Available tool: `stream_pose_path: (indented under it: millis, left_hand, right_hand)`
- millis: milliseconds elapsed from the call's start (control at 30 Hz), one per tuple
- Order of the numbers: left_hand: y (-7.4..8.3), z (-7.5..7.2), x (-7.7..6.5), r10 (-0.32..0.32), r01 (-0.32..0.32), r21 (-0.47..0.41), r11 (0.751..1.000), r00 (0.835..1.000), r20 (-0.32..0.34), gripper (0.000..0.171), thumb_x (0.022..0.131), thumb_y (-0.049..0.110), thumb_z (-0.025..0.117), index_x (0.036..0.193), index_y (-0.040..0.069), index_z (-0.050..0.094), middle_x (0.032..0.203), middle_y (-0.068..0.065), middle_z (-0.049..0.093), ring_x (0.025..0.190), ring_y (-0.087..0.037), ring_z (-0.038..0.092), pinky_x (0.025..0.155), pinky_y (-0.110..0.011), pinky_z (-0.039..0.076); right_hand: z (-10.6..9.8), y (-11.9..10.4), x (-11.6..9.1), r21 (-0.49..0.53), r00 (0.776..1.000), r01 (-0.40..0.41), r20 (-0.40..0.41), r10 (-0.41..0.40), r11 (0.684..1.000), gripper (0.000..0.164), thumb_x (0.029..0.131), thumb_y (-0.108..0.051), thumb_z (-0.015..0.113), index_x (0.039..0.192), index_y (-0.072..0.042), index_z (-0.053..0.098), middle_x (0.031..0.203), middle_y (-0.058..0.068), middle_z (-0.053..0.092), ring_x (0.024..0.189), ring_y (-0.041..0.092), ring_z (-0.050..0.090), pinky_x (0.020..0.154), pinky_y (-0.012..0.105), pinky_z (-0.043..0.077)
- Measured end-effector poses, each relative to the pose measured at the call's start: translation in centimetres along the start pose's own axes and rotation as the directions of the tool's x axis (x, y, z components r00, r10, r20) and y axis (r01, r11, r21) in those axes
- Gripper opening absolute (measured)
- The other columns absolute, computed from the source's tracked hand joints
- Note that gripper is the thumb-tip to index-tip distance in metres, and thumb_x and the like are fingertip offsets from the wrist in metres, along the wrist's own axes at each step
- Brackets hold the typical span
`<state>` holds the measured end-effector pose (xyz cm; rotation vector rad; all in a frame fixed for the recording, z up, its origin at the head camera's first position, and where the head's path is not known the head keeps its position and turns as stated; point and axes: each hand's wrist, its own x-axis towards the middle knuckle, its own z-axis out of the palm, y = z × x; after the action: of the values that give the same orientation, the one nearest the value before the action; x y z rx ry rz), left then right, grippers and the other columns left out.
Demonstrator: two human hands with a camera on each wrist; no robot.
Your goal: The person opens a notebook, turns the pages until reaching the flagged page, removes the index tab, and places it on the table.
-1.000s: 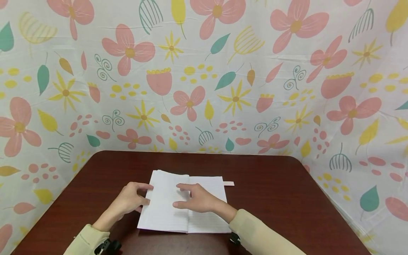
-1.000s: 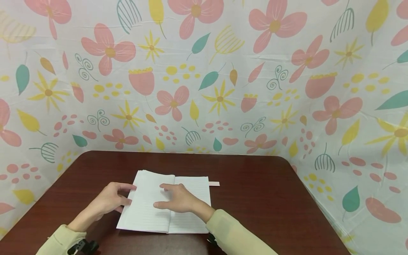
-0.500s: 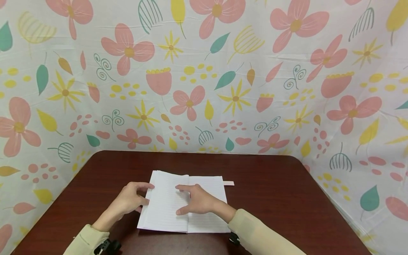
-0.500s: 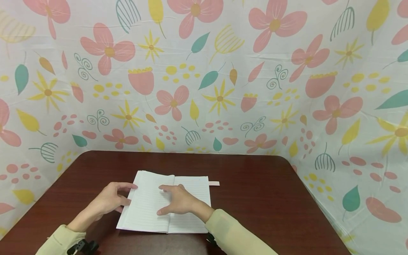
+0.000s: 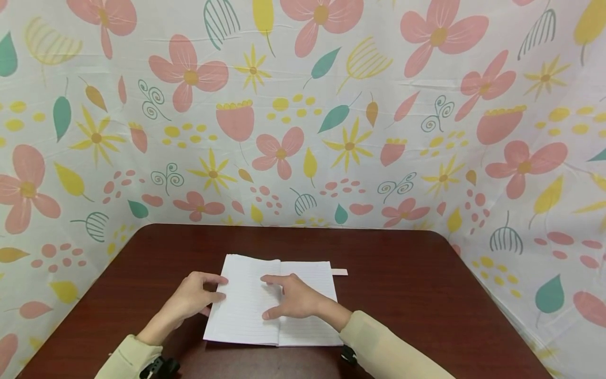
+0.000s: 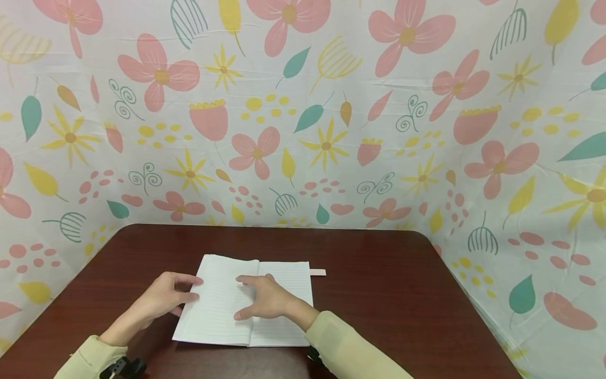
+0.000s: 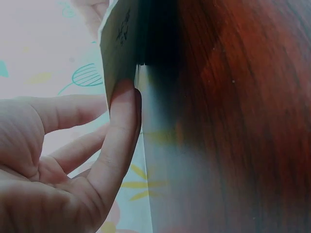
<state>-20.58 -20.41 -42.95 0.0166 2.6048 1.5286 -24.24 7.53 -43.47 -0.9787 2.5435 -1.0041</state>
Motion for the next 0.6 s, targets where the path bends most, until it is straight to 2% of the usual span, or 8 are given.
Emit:
stream_pose_path:
  millis: [100,267,367,467,600]
  left_hand:
    - [0.0,0.1,0.0,-0.005,0.005,-0.001,1.0,1.0,-0.001,0.038,0.085,-0.005,0.082,0.121,-0.003,0.074,0.124,-0.02,0.067,0.072,-0.025,0.072,0.061,-0.043,0.063]
    - [-0.1,0.2,0.0,-0.012,0.012,0.002,1.0,1.0,-0.003,0.04,0.083,-0.006,0.083,0.122,-0.002,0.074,0.12,-0.018,0.068,0.074,-0.025,0.073,0.062,-0.043,0.063]
    - [-0.2,0.3,0.1,-0.011,0.011,0.007,1.0,1.0,-0.007,0.04,0.083,-0.006,0.083,0.122,-0.002,0.074,0.12,-0.018,0.068,0.074,-0.025,0.073,0.062,-0.043,0.063]
    - [-0.2,0.3,0.2,-0.012,0.012,0.011,1.0,1.0,-0.01,0.04,0.083,-0.006,0.083,0.122,-0.002,0.074,0.122,-0.018,0.068,0.074,-0.024,0.073,0.061,-0.043,0.062]
    - [-0.1,0.2,0.1,-0.013,0.013,0.012,1.0,1.0,-0.009,0.04,0.083,-0.006,0.083,0.122,-0.002,0.074,0.122,-0.019,0.068,0.074,-0.024,0.073,0.061,-0.043,0.063]
  right_hand:
    - [-0.1,0.0,0.0,-0.001,1.0,0.003,0.003,-0.003,1.0,0.081,0.081,-0.028,0.094,0.15,-0.007,0.058,0.15,0.011,0.058,0.098,0.016,0.052,0.089,0.026,0.044]
    - [-0.5,-0.1,-0.4,0.013,1.0,-0.007,0.007,0.007,1.0,0.079,0.082,-0.027,0.093,0.151,-0.009,0.058,0.147,0.008,0.061,0.091,0.016,0.053,0.082,0.026,0.046]
    - [-1.0,0.0,-0.9,0.023,1.0,-0.006,0.001,0.006,1.0,0.077,0.083,-0.026,0.092,0.151,-0.009,0.058,0.13,0.008,0.068,0.09,0.02,0.052,0.074,0.027,0.044]
    - [-1.5,0.2,-1.5,0.027,1.0,0.006,-0.011,-0.005,1.0,0.075,0.084,-0.025,0.091,0.15,-0.008,0.059,0.122,0.008,0.069,0.087,0.024,0.05,0.068,0.028,0.041]
    - [-2.3,0.9,-2.6,0.017,1.0,0.007,-0.03,-0.006,1.0,0.075,0.085,-0.027,0.091,0.15,-0.008,0.059,0.134,0.01,0.068,0.088,0.026,0.05,0.067,0.028,0.04]
